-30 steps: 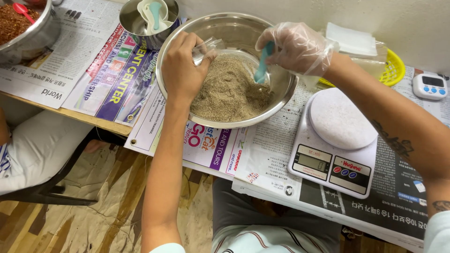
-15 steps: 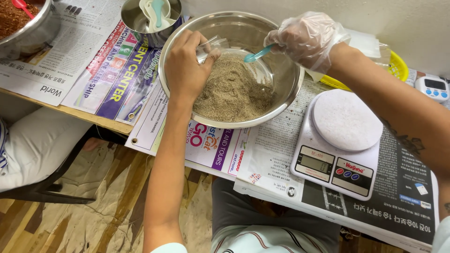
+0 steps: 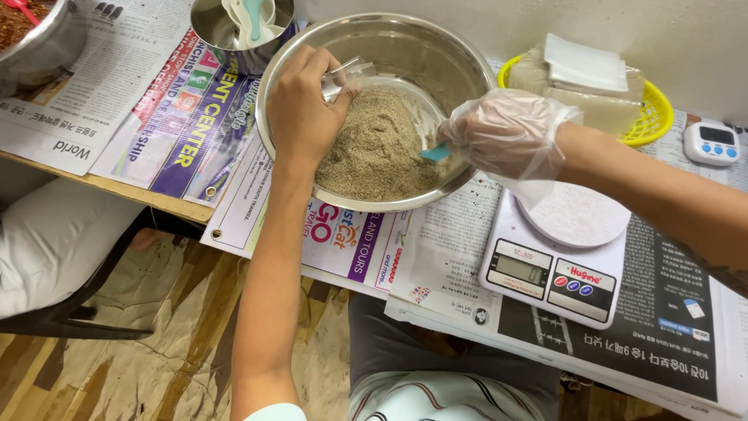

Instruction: Packaging and weighing powder into small plastic bags using a scoop and digital scale

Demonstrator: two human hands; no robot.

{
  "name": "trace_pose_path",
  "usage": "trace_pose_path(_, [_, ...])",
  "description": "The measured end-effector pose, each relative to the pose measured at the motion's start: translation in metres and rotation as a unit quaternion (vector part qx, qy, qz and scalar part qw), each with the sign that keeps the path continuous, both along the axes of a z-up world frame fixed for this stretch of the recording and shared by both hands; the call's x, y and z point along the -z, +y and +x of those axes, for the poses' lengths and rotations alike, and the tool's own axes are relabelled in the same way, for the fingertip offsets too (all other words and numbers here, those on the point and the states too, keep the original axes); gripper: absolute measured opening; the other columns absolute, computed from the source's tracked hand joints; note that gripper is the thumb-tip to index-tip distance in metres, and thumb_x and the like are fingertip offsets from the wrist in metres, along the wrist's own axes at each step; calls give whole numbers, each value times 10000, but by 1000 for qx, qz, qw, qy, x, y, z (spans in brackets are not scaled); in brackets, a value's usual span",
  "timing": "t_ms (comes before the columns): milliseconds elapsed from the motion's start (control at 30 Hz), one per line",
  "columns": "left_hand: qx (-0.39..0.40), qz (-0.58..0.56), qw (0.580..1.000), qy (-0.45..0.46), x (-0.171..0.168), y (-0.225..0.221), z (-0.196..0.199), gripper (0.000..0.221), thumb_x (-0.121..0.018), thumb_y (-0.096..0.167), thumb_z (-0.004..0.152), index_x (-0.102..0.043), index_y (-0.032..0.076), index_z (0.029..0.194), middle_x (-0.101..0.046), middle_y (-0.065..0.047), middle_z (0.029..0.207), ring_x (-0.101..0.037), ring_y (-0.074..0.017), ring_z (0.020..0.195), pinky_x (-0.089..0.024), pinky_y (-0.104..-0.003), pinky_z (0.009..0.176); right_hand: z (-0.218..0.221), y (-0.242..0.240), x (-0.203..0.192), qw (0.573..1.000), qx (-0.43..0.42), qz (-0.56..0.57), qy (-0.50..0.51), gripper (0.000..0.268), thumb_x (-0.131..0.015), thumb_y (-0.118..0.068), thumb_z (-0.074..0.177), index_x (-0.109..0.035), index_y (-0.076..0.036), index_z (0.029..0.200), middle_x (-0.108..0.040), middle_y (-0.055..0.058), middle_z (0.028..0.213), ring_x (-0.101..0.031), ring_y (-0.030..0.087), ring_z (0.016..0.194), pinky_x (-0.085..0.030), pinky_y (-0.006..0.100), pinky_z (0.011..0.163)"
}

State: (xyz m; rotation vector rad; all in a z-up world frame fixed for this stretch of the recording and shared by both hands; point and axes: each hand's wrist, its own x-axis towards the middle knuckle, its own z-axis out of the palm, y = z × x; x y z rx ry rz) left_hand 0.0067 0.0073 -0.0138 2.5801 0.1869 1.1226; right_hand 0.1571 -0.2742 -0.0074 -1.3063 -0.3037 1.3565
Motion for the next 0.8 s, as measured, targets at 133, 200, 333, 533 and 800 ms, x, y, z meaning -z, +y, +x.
trace_pose_path(133, [-7, 16, 1000, 5, 3, -1, 3, 338, -923, 218, 797, -596, 181, 872, -661, 10, 941, -634, -155, 824, -549, -281, 663, -15, 2, -26, 663, -276, -69, -692, 326, -445, -212, 1039, -636, -90, 1274, -709, 83, 1196, -699, 228, 1075, -558, 353, 990])
trace_pose_path(200, [-15, 21, 1000, 11, 2, -1, 3, 329, -921, 207, 791, -605, 172, 873, -664, 4, 940, -638, -154, 819, -552, -258, 656, -13, 8, -32, 665, -259, -32, -699, 327, -424, -254, 1060, -676, -107, 1208, -737, 70, 1105, -729, 223, 978, -601, 359, 891])
trace_pose_path(333, [-16, 38, 999, 33, 2, -6, 2, 362, -910, 319, 806, -587, 185, 896, -660, 16, 934, -625, -171, 870, -544, -293, 722, 4, 10, -28, 774, -213, -117, -584, 247, -531, -104, 1037, -760, -16, 1064, -771, 117, 978, -697, 196, 715, -563, 269, 613])
trace_pose_path(533, [-24, 73, 996, 45, 0, -11, 1, 281, -858, 172, 789, -615, 191, 928, -654, 16, 933, -610, -153, 869, -554, -231, 676, 38, -12, -32, 930, -89, -15, -356, 203, -616, -64, 982, -734, 49, 1102, -685, 141, 754, -580, 158, 539, -438, 210, 423])
trace_pose_path(800, [-30, 89, 994, 59, -7, -17, -7, 364, -914, 221, 756, -591, 193, 921, -645, 17, 944, -607, -172, 913, -564, -263, 555, 51, -9, -61, 958, -31, 11, -284, 212, -501, -57, 1036, -674, 23, 1129, -561, 22, 680, -477, 95, 496, -380, 205, 391])
